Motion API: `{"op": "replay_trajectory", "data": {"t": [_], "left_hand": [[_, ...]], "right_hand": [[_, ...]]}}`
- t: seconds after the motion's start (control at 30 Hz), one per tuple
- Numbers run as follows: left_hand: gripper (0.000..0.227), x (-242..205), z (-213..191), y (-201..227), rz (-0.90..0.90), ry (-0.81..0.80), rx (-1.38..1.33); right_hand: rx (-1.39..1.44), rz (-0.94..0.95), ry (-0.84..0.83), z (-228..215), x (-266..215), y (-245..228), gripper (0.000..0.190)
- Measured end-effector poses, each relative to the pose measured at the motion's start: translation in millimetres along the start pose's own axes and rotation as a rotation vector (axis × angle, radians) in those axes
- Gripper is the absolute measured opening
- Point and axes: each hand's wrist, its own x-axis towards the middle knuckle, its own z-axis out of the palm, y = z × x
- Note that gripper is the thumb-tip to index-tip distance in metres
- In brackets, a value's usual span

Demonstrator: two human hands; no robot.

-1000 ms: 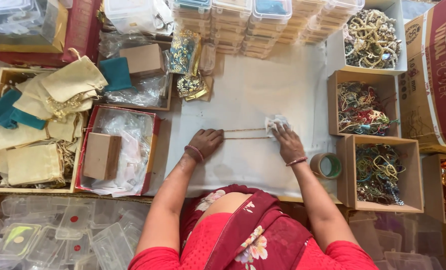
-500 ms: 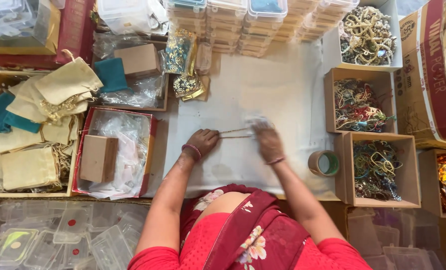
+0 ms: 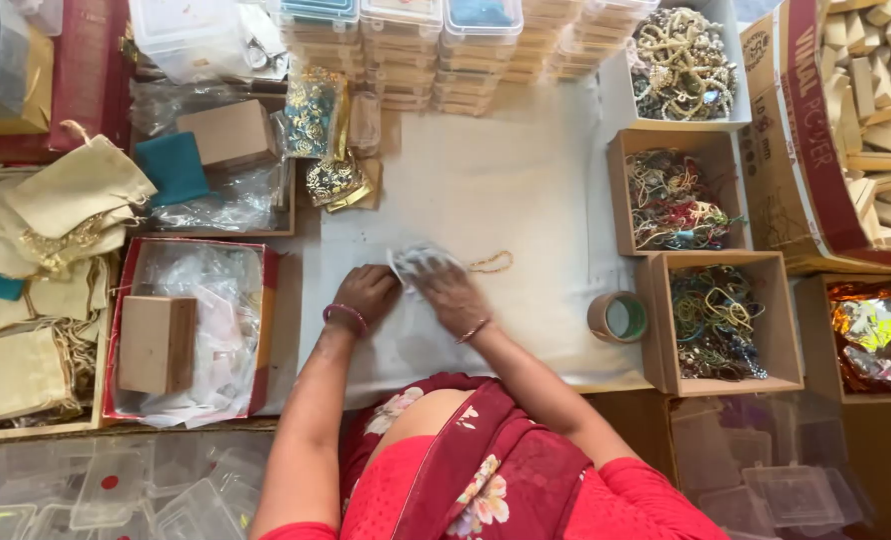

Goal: The person cleans a gold chain using a white cloth on a table covered with a white sheet. They then place the chain into a small blue pouch and put the pouch into a clear plastic container. The person repeats this process with a second gold chain, cleaning it and packaging it similarly.

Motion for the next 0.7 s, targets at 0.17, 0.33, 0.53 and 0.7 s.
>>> {"op": "replay_trajectory", "data": {"t": [0.17,0.33,0.53,0.7], "left_hand": [[0.01,-3.0,-2.6,3.1,-0.006,0.024,0.027],[0.012,-1.7,-8.8,5.9,-0.01,-0.009,0.053],[0.028,10.0,-27.5,23.7,0.129,-0.008,0.025],[0.027,-0.9,-15.3,14.0,0.177,-0.133,0.142]], "right_hand": [[0.03,0.175,0.041,-9.6,-69.4,92.5,0.065],[-0.043,0.368,0.028,9.4,-84.5,129.7,0.053],[-0.028,0.357,0.126,28.2,-7.1,26.7,0.041],[-0.066,0.004,0.07,-16.9,2.8,16.3,0.059]]}}
